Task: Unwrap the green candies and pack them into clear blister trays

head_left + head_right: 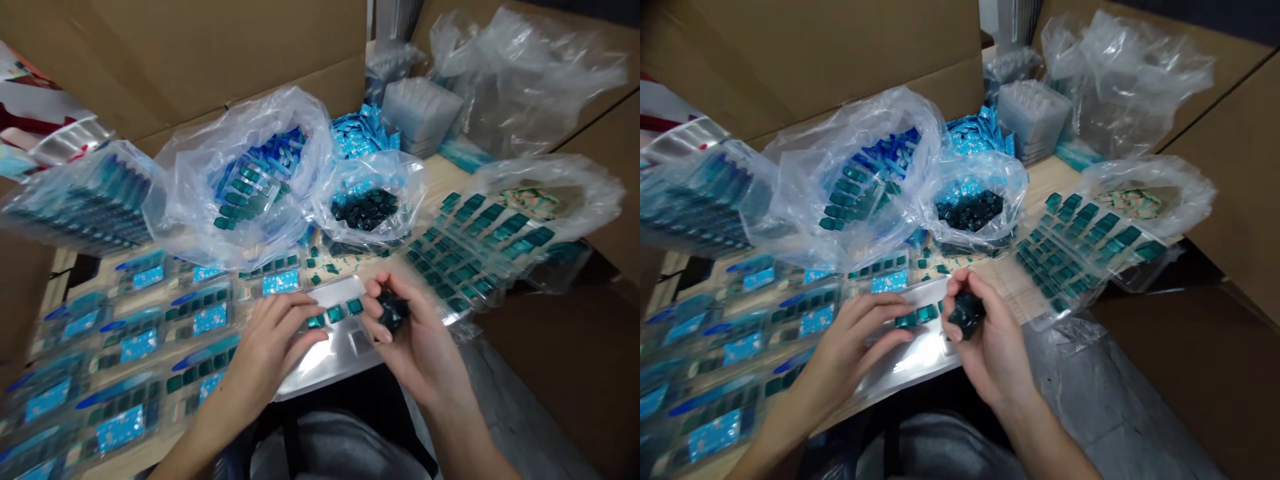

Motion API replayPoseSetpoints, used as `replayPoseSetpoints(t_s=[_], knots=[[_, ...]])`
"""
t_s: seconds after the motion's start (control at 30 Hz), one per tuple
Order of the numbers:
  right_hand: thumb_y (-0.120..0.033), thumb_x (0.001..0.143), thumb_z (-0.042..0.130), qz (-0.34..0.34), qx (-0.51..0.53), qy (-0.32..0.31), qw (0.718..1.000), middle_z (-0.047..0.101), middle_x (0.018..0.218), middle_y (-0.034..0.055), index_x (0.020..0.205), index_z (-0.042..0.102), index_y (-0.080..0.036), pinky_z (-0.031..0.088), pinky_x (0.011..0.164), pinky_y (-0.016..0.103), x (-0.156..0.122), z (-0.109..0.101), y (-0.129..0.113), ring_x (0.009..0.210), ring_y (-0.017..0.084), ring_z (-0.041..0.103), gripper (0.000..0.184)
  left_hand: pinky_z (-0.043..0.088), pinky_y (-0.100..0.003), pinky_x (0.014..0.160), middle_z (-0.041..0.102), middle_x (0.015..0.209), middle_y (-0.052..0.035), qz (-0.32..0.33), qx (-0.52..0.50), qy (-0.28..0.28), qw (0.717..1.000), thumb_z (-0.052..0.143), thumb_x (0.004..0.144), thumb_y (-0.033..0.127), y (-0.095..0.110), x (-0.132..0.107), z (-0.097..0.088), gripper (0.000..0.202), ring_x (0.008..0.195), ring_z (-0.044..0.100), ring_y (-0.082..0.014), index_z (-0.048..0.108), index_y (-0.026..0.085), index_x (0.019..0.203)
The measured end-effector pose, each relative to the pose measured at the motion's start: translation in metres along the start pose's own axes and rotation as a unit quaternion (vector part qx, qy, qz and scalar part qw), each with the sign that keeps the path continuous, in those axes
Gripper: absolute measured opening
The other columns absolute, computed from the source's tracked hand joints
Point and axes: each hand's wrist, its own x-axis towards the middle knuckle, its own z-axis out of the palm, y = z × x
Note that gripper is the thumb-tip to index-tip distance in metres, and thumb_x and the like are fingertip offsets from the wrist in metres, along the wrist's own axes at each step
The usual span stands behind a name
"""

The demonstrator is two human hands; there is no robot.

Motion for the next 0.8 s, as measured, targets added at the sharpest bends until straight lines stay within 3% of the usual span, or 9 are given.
replayPoseSetpoints(t_s=[0.13, 0.23, 0.3, 0.4, 0.5, 0.57, 0.67, 0.8], knots=[[-0.036, 0.08, 0.072, -0.014, -0.068, -0.043, 0.997, 0.062, 0.074, -0.0019, 0.082, 0.072, -0.018, 0.04, 0.042, 0.013, -0.006, 0.005, 0.016, 0.058, 0.006, 0.053, 0.018, 0.048, -0.025, 0.088, 0.064, 0.104, -0.0033, -0.022, -0.101, 0.025, 0.994, 0.049, 0.101, 0.022, 0.019, 0.007, -0.015, 0.015, 0.101, 0.06, -0.0149, 0.059, 0.02, 0.112], [-0.044, 0.09, 0.061, -0.094, -0.183, -0.057, 0.977, 0.064, 0.083, -0.0011, 0.087, 0.073, -0.022, 0.049, 0.069, 0.016, -0.012, 0.005, 0.026, 0.079, 0.009, 0.059, 0.025, 0.046, -0.021, 0.092, 0.063, 0.108, -0.004, 0.014, -0.105, 0.008, 0.994, 0.054, 0.099, 0.022, 0.034, 0.012, -0.016, 0.019, 0.105, 0.058, -0.0134, 0.057, 0.019, 0.117], [-0.046, 0.094, 0.056, -0.145, -0.248, -0.058, 0.956, 0.064, 0.088, -0.0009, 0.089, 0.072, -0.025, 0.046, 0.086, 0.019, -0.015, 0.004, 0.03, 0.091, 0.011, 0.058, 0.028, 0.045, -0.02, 0.096, 0.061, 0.111, -0.0049, 0.015, -0.11, -0.002, 0.994, 0.056, 0.097, 0.018, 0.039, 0.012, -0.012, 0.023, 0.108, 0.056, -0.0134, 0.056, 0.018, 0.121], [-0.047, 0.092, 0.059, -0.132, -0.278, -0.077, 0.948, 0.061, 0.084, -0.0025, 0.092, 0.07, -0.027, 0.046, 0.071, 0.019, -0.017, 0.001, 0.031, 0.076, 0.009, 0.055, 0.023, 0.046, -0.018, 0.097, 0.061, 0.112, -0.0024, -0.032, -0.19, 0.014, 0.981, 0.056, 0.095, 0.01, 0.036, 0.009, -0.009, 0.029, 0.109, 0.057, -0.0114, 0.056, 0.023, 0.12], [-0.043, 0.088, 0.066, -0.072, -0.275, -0.113, 0.952, 0.053, 0.072, -0.0057, 0.097, 0.069, -0.029, 0.035, 0.049, 0.018, -0.019, -0.001, 0.03, 0.053, 0.006, 0.042, 0.017, 0.048, -0.013, 0.094, 0.062, 0.107, 0.0019, -0.101, -0.311, 0.069, 0.942, 0.06, 0.091, 0.008, 0.029, 0.005, -0.012, 0.028, 0.105, 0.061, -0.0084, 0.059, 0.028, 0.112], [-0.038, 0.087, 0.068, -0.059, -0.294, -0.131, 0.945, 0.051, 0.07, -0.0064, 0.099, 0.071, -0.03, 0.031, 0.045, 0.018, -0.02, -0.002, 0.028, 0.049, 0.005, 0.038, 0.015, 0.049, -0.01, 0.091, 0.065, 0.103, 0.0046, -0.137, -0.366, 0.082, 0.917, 0.064, 0.089, 0.009, 0.025, 0.004, -0.015, 0.028, 0.101, 0.064, -0.0065, 0.061, 0.03, 0.108], [-0.025, 0.086, 0.068, -0.125, -0.387, -0.143, 0.902, 0.058, 0.079, -0.0047, 0.103, 0.073, -0.034, 0.04, 0.052, 0.019, -0.021, -0.003, 0.025, 0.058, 0.007, 0.048, 0.02, 0.049, -0.007, 0.089, 0.069, 0.103, 0.0067, -0.155, -0.385, 0.072, 0.907, 0.065, 0.089, 0.011, 0.023, 0.002, -0.018, 0.027, 0.099, 0.066, -0.0051, 0.064, 0.031, 0.106], [-0.012, 0.086, 0.065, -0.277, -0.499, -0.157, 0.806, 0.066, 0.089, -0.004, 0.103, 0.071, -0.034, 0.05, 0.079, 0.022, -0.02, -0.004, 0.024, 0.084, 0.011, 0.061, 0.028, 0.046, -0.011, 0.098, 0.069, 0.113, 0.0059, -0.145, -0.32, 0.092, 0.932, 0.06, 0.093, 0.011, 0.027, -0.006, -0.016, 0.031, 0.11, 0.063, -0.0062, 0.062, 0.033, 0.115]])
